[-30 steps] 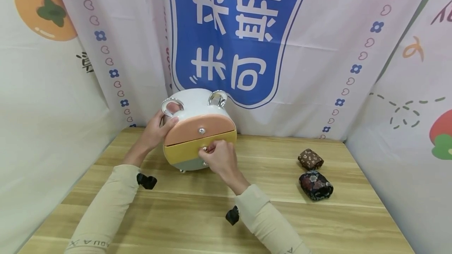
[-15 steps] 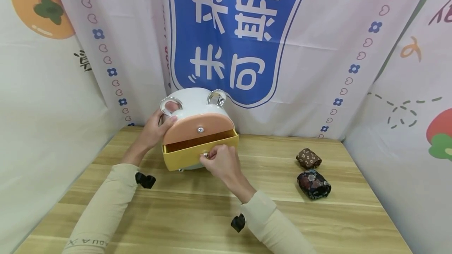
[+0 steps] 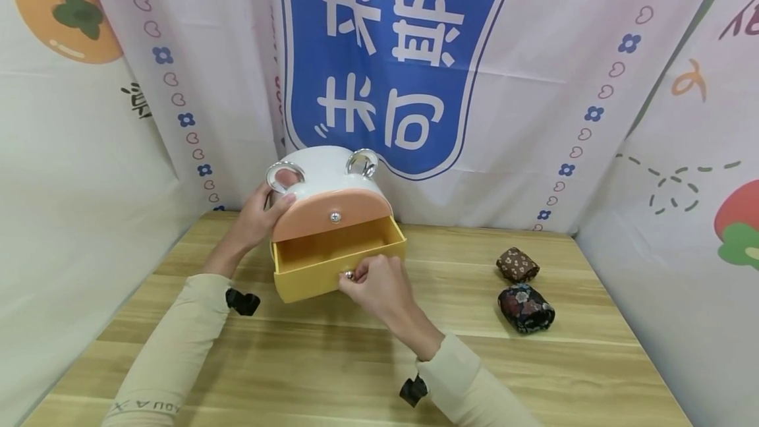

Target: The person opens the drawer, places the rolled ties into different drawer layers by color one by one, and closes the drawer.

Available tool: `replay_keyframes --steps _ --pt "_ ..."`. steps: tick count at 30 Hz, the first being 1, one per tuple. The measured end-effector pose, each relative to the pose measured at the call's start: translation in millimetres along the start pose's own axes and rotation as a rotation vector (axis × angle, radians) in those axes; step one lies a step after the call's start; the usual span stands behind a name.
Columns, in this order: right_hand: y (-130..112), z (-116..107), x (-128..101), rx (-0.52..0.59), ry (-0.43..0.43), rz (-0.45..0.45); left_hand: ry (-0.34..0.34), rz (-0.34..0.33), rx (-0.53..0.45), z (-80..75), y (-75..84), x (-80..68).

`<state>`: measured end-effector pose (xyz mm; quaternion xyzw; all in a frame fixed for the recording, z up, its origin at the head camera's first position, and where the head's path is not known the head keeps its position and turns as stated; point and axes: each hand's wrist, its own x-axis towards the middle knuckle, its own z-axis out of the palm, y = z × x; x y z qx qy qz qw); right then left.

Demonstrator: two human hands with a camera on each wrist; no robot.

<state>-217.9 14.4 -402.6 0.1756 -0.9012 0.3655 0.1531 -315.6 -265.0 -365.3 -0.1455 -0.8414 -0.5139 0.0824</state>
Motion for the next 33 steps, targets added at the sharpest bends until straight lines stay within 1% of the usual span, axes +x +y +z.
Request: replay_keyframes --steps 7,12,18,25,30,33 --pt "-3 -8 -10 0.007 -0.019 0.011 0.005 -0.009 0.012 0.2 -0.1 0.2" --pt "-6 -13 -17 -0.007 -0.042 0.020 0.004 0.003 0.003 0.8 -0.3 0.6" --pt "-7 -16 -23 -0.008 -0.042 0.008 0.010 0.021 -0.004 1.8 -1.2 1.6" --pt "-7 -19 -27 0.020 -0.060 0.009 0.006 0.021 -0.008 0.8 0.0 2.0" --pt "-1 -24 -30 0.014 -0.106 -0.044 0.002 0.015 -0.023 0.5 0.4 1.4" --pt "8 -32 -34 -0.018 -0.130 -0.068 -0.003 0.006 -0.019 1.9 -0.2 1.0"
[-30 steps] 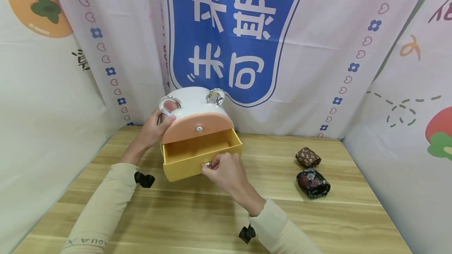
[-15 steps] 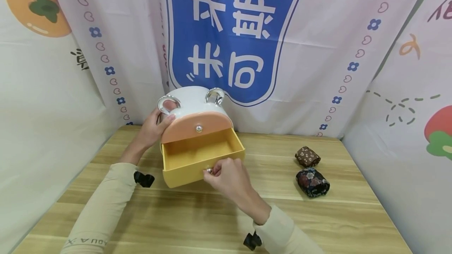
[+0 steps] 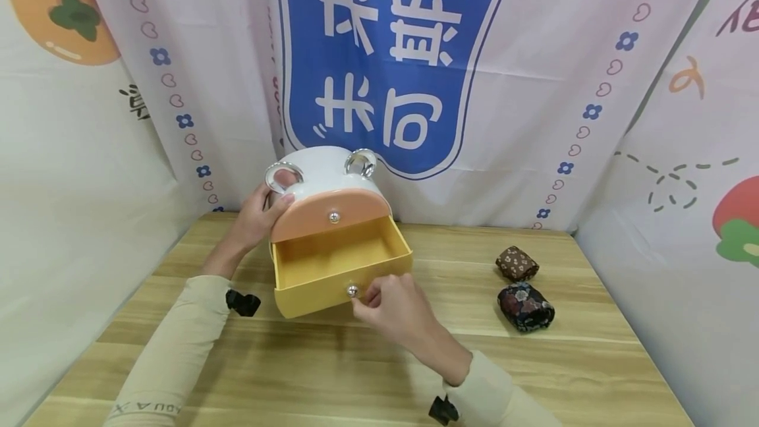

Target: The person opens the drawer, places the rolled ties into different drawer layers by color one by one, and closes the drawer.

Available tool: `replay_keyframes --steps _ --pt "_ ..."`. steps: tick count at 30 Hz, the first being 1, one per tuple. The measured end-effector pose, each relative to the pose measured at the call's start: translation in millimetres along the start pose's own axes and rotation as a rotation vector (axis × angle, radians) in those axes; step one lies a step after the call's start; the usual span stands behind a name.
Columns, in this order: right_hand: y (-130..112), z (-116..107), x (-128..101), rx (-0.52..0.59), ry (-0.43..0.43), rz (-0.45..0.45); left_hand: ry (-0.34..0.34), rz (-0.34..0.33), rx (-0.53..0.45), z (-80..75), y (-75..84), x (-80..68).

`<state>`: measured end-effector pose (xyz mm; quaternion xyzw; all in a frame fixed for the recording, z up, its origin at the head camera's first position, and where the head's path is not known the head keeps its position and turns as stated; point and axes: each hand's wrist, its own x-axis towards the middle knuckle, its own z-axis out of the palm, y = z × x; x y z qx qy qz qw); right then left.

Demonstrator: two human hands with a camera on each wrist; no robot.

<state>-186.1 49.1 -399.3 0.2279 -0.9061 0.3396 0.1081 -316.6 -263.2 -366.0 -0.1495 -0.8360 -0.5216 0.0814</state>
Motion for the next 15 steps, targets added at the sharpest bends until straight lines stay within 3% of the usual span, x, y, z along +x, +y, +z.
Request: replay_keyframes --steps 7,15 --pt "33 -30 -12 -0.109 -0.040 0.029 0.000 0.002 0.009 2.4 -1.3 -0.8" --pt "83 -79 -25 -0.136 -0.048 0.127 0.008 0.017 0.008 0.2 -0.4 -0.8"
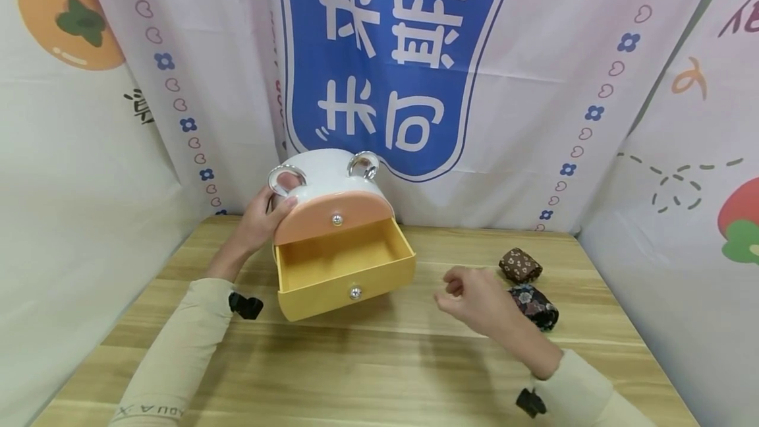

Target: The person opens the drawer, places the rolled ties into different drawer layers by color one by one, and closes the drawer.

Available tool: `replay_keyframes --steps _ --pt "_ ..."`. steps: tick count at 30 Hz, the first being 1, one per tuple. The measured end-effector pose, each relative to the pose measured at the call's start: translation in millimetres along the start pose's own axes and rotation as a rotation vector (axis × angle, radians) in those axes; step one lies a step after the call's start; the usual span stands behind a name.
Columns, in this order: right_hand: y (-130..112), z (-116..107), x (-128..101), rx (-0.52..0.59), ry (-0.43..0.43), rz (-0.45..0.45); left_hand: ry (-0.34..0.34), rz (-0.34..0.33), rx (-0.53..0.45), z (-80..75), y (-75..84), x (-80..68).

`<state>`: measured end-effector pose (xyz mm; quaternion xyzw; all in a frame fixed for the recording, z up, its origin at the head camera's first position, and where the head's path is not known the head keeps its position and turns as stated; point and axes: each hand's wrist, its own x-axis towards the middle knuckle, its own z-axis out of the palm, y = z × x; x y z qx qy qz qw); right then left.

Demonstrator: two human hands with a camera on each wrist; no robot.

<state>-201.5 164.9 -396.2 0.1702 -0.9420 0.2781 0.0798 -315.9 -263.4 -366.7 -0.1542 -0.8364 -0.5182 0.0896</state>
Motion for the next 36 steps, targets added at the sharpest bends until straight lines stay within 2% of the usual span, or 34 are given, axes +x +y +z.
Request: replay_keyframes --steps 4,11,15,21,26,32,36 --pt "31 -28 -3 -0.011 0.014 -0.004 -0.004 -0.013 0.014 -1.0 -0.7 -0.5" --pt "81 -79 1 -0.179 0.004 -0.015 0.009 0.011 0.014 -0.2 0.1 1.2" --pt "114 -94 1 -0.244 0.003 -0.050 0.006 0.007 0.007 -0.3 1.7 0.5" --pt "156 -100 3 -0.270 -0.012 -0.049 0.009 -0.003 0.009 -0.6 2.6 -1.7" --pt "189 -96 3 -0.228 -0.034 -0.035 0.011 0.003 0.018 0.2 0.4 -1.2" --pt "220 -85 1 -0.112 -0.106 0.055 0.016 0.001 0.020 1.0 -1.2 -0.8" --pt "231 -75 3 -0.108 -0.111 0.084 0.014 -0.010 0.017 0.3 0.9 -1.2"
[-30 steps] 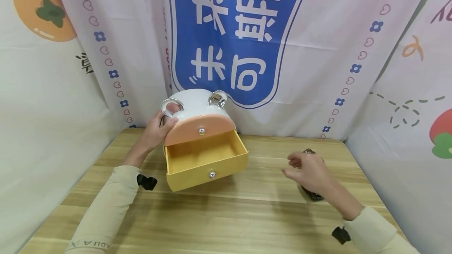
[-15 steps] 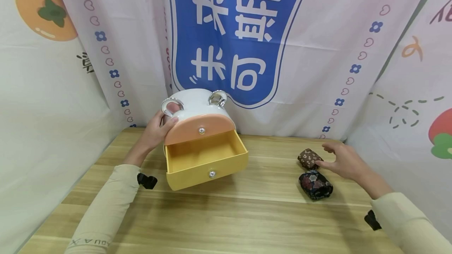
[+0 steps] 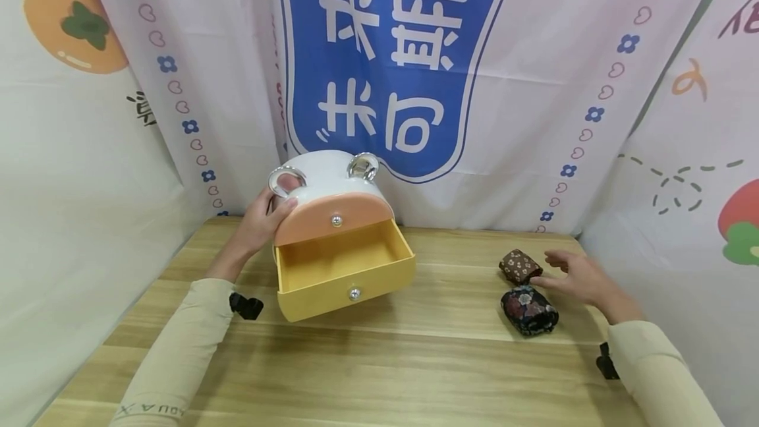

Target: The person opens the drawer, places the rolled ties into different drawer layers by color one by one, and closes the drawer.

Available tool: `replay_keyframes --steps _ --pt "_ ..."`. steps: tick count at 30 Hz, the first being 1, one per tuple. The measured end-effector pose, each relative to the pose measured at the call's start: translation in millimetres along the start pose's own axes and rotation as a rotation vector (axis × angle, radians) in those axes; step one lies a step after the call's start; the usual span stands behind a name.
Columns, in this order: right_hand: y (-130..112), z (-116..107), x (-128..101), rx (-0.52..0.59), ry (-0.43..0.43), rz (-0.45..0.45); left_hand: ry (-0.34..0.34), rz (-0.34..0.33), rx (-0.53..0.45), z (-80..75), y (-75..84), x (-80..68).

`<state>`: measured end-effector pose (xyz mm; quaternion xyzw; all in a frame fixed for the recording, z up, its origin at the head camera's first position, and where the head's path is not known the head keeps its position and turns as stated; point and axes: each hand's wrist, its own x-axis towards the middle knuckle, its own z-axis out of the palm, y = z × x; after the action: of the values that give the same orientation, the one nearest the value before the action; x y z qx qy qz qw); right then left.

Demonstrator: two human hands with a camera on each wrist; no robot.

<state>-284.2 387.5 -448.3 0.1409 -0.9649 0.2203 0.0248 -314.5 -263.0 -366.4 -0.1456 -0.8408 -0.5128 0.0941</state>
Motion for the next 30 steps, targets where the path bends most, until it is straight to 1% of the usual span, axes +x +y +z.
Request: replay_keyframes --steps 5,8,12,17,30 --pt "4 13 5 0.013 0.002 0.034 -0.003 0.011 -0.016 0.1 -0.5 0.5" --pt "3 19 8 0.028 -0.004 0.058 -0.001 0.012 -0.012 0.1 -1.0 0.6" --pt "0 24 13 0.018 0.005 0.066 0.003 0.016 -0.006 0.0 -0.9 1.1" --pt "-2 27 16 0.003 0.010 0.066 -0.002 0.007 -0.001 0.0 0.8 0.5" --pt "-4 29 18 0.017 0.020 0.057 -0.003 -0.002 0.000 -0.1 1.8 -0.9"
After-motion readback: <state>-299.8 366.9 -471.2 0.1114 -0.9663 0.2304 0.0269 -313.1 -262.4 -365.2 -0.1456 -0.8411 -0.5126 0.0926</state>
